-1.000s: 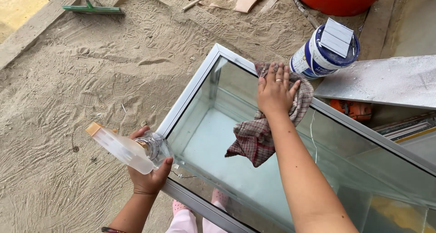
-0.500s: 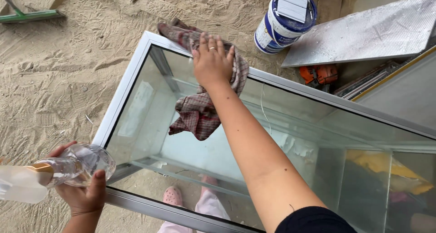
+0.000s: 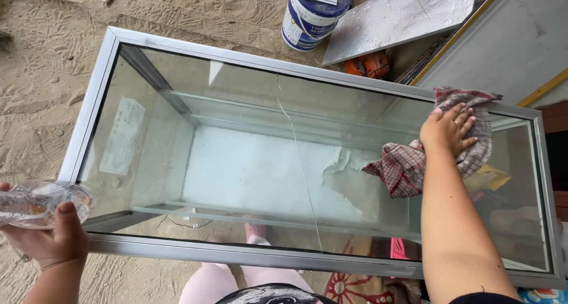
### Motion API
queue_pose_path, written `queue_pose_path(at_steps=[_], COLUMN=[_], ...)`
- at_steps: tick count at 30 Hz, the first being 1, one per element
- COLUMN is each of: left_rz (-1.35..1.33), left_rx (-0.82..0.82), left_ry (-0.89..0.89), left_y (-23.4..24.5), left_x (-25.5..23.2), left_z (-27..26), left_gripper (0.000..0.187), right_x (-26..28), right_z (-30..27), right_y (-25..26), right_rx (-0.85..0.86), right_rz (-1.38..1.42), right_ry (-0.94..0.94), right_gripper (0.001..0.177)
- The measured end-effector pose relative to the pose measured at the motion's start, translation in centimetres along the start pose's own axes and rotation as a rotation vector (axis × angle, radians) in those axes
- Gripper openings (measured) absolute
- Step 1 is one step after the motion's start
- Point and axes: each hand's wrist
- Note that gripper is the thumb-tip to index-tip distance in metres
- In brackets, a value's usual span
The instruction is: The recorder uses a spray bottle and a cloth to clean the glass panels of a display case.
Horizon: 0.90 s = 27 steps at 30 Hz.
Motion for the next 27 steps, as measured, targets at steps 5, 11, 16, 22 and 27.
queue_pose_path(at_steps=[5, 11, 16, 22, 27], left_rz=[0.005, 0.102, 0.120, 0.050, 0.264], left_rx=[-0.013, 0.009, 0.021, 0.040, 0.039], left_ry=[-0.035, -0.022, -0.066, -0.020, 0.063], left_y=[0.3, 0.8, 0.3, -0.3, -0.4], left_x=[1.9, 2.9, 3.4, 4.8, 3.4], left_z=[0.3, 0.0, 0.6, 0.2, 0.6], left_gripper=[0.110, 0.111, 0.113, 0.120, 0.119], right_x=[17.6, 28.2, 21.4, 0.7, -2.7], right_z=[-18.6, -45.5, -41.2, -26.2, -25.1], right_y=[-3.3, -2.0, -3.1, 0.3, -0.6], right_rx=[0.020, 0.226, 0.172, 0.051, -0.030], right_rz=[-0.018, 0.071, 0.137, -0.064, 0.008], right_ry=[0.446, 1.157, 1.176, 0.353, -0.129], right_gripper=[0.067, 0.069, 0.065, 0.067, 0.072])
Point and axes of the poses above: each hand's wrist, its own z-axis towards the middle knuckle, its own y-axis out of the back of the hand, x = y × z, and after that the axes turned 3 degrees about y, right-handed
